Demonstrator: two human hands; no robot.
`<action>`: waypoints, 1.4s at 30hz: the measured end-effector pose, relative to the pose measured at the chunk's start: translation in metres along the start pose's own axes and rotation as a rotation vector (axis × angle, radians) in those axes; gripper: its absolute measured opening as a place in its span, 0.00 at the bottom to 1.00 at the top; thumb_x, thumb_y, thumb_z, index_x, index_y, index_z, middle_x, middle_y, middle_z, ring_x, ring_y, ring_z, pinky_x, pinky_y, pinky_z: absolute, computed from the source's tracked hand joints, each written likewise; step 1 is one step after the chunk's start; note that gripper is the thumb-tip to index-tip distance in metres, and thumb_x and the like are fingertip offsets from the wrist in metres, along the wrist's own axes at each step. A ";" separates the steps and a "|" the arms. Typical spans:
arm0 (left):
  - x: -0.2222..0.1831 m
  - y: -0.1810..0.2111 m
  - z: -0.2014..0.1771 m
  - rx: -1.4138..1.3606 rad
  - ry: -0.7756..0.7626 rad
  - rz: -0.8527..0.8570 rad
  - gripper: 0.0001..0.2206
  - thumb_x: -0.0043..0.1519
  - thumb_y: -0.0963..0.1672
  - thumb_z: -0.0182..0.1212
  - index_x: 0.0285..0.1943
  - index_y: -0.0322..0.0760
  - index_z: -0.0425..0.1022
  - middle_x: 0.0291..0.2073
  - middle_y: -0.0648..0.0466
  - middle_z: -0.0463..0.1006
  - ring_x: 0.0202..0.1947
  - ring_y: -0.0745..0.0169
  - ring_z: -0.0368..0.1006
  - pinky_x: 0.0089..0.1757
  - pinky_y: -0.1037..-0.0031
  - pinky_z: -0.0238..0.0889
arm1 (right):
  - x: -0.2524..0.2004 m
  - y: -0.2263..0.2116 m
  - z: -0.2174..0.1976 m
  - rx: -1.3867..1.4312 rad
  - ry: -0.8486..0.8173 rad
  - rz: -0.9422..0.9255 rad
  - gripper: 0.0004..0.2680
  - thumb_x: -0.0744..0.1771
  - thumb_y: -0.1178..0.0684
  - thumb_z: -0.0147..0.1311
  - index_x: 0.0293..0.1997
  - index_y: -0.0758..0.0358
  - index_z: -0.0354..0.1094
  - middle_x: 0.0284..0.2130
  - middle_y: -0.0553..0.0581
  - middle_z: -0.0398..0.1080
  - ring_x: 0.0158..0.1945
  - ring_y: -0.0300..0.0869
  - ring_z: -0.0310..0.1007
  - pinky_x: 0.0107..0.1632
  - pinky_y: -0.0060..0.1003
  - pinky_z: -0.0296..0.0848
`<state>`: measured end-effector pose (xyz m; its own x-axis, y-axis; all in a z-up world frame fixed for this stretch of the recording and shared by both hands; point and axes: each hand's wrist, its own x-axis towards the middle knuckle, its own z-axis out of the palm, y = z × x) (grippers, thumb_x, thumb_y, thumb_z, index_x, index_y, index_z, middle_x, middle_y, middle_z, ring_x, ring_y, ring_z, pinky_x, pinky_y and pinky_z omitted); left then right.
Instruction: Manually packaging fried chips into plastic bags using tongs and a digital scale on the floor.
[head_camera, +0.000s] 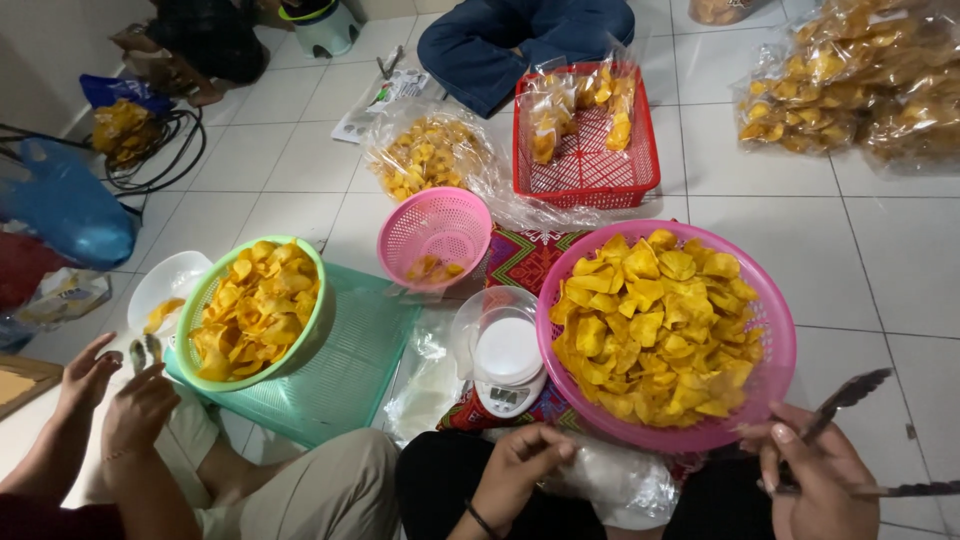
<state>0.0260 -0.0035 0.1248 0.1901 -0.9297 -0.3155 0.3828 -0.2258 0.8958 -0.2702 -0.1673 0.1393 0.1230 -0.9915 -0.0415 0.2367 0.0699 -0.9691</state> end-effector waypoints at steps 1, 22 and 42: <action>0.001 0.001 0.002 -0.056 0.038 -0.007 0.05 0.67 0.41 0.67 0.45 0.31 0.81 0.40 0.51 0.85 0.39 0.67 0.77 0.44 0.77 0.71 | -0.001 -0.005 0.004 -0.017 0.006 0.034 0.11 0.74 0.66 0.43 0.64 0.77 0.65 0.43 0.79 0.74 0.31 0.46 0.62 0.31 0.33 0.58; 0.004 -0.009 0.002 -0.233 0.112 -0.013 0.05 0.67 0.39 0.67 0.42 0.30 0.75 0.36 0.44 0.86 0.34 0.59 0.84 0.37 0.76 0.77 | 0.006 0.012 -0.001 -0.087 0.014 -0.011 0.19 0.72 0.66 0.44 0.75 0.74 0.53 0.41 0.64 0.65 0.37 0.42 0.61 0.42 0.37 0.63; 0.070 0.037 0.062 -0.417 0.343 0.178 0.20 0.66 0.38 0.61 0.69 0.29 0.72 0.52 0.38 0.85 0.45 0.53 0.83 0.40 0.72 0.78 | -0.035 0.077 0.025 0.356 -1.095 0.646 0.39 0.66 0.35 0.57 0.79 0.76 0.43 0.21 0.54 0.68 0.18 0.33 0.52 0.22 0.29 0.39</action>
<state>-0.0022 -0.0952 0.1548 0.5403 -0.7797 -0.3166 0.6294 0.1247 0.7670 -0.2324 -0.1241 0.0723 0.9796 -0.1798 -0.0899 0.0592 0.6855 -0.7257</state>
